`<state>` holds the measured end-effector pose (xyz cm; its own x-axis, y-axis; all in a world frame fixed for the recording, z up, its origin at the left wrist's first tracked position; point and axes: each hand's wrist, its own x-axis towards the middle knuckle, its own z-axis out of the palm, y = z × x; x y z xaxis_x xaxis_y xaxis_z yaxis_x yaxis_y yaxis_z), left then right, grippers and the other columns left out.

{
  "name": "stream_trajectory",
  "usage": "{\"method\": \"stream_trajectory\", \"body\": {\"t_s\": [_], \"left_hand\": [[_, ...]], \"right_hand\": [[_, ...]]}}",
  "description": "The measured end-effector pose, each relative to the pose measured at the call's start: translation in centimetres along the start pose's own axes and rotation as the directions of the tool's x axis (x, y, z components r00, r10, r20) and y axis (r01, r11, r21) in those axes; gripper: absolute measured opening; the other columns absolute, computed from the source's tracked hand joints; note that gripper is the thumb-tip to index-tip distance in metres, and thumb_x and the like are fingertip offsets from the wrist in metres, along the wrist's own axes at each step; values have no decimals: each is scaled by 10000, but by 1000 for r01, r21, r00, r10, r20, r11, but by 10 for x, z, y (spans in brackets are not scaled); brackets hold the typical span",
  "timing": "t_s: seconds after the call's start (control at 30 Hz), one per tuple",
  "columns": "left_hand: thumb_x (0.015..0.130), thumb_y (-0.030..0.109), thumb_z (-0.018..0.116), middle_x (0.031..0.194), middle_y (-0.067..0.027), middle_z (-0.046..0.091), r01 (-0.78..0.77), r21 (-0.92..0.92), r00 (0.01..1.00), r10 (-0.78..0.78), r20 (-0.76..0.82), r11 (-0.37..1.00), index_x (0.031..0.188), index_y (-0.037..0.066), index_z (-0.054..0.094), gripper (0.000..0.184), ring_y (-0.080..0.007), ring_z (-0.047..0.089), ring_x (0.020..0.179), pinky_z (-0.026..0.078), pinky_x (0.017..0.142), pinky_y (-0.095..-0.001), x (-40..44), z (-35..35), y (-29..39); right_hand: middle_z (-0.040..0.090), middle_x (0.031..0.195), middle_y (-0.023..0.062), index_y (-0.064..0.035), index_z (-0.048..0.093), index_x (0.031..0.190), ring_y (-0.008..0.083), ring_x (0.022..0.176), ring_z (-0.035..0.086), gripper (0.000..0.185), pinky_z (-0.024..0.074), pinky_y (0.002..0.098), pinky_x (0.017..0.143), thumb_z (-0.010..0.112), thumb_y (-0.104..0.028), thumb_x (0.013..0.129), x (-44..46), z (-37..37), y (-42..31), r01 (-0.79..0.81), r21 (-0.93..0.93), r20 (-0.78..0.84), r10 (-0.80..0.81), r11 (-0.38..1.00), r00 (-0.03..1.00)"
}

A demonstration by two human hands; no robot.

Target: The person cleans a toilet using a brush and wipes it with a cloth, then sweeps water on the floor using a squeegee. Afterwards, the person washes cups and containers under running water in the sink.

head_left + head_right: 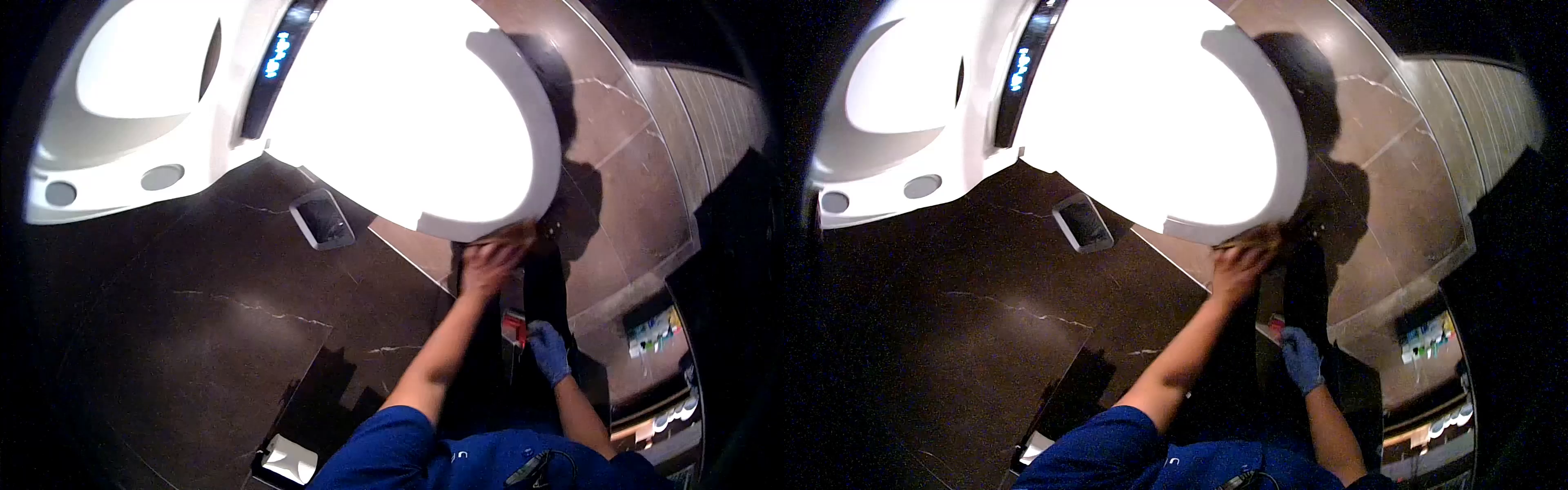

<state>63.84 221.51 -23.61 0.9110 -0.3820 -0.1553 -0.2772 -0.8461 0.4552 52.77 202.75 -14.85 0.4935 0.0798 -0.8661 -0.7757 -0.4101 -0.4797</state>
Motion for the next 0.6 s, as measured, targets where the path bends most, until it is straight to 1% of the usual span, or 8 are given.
{"method": "stream_trajectory", "body": {"t_s": [0.07, 0.13, 0.17, 0.37, 0.4, 0.47, 0.5, 0.6], "left_hand": [[676, 77, 552, 958, -37, 464, 193, 226, 981, -192, -23, 955, 1001, 157, 508, 338, -221, 412, 924, 341, 778, -400, -11, -41, -67], [686, 43, 526, 639, -103, 514, 324, 791, 839, -543, 12, 519, 844, -8, 516, 167, -232, 535, 611, 444, 575, -343, 10, -97, -128], [648, 0, 519, 685, -106, 497, 385, 202, 886, -299, -354, 900, 832, 12, 498, 186, -243, 527, 696, 412, 596, -382, 12, -125, -162], [641, 36, 516, 992, -47, 522, 90, 512, 994, -109, 7, 854, 968, 120, 505, 338, -263, 503, 875, 373, 774, -395, 98, -212, -228], [642, 44, 522, 948, -85, 518, 149, 359, 979, -87, -184, 921, 958, 85, 499, 320, -293, 497, 860, 373, 777, -396, 82, -204, -244], [679, 4, 498, 911, -164, 513, 496, 179, 805, -374, -460, 850, 991, -10, 434, 319, -305, 500, 893, 390, 788, -385, 20, -180, -266], [743, 38, 475, 939, -186, 510, 853, -149, 419, -826, -376, 501, 1034, -13, 392, 306, -295, 490, 956, 373, 828, -382, 15, -185, -248], [783, 133, 491, 1009, -221, 470, 684, -491, 283, -817, -503, 539, 1062, -20, 360, 343, -298, 473, 990, 358, 850, -378, 43, -209, -228]], "right_hand": [[582, 867, 122, -71, 534, 934, 255, 814, 570, 232, 444, 316, 703, 534, -38, 704, -1, 2, 4, -8, 63, 35, 5, 998, 999], [576, 845, 83, -35, 514, 949, 168, 778, 569, 249, 453, 277, 694, 506, 18, 706, -1, 1, -4, 83, -54, 48, -80, 995, 996], [576, 845, 83, -35, 514, 949, 168, 778, 569, 249, 453, 277, 694, 506, 18, 706, -1, 2, -4, 88, -54, 51, -85, 995, 995], [581, 854, 116, -69, 531, 918, 244, 818, 567, 228, 446, 311, 698, 521, -24, 695, 10, 13, -23, 48, -129, 17, -46, 991, 999], [581, 857, 117, -67, 530, 916, 249, 827, 564, 230, 446, 313, 699, 522, -19, 691, 12, 15, -14, 10, -44, 10, -10, 999, 1000], [580, 860, 117, -65, 529, 913, 253, 836, 561, 232, 446, 315, 699, 523, -14, 687, 9, 19, -14, -26, 49, -1, 27, 998, 1000], [580, 856, 117, -67, 529, 907, 259, 829, 563, 231, 447, 318, 695, 525, -10, 683, 8, 19, -19, 12, -19, 3, -12, 1000, 1000], [582, 852, 118, -74, 529, 901, 268, 811, 568, 233, 449, 324, 687, 532, -9, 678, 13, 27, -16, 19, -48, -3, -19, 999, 1000]]}}
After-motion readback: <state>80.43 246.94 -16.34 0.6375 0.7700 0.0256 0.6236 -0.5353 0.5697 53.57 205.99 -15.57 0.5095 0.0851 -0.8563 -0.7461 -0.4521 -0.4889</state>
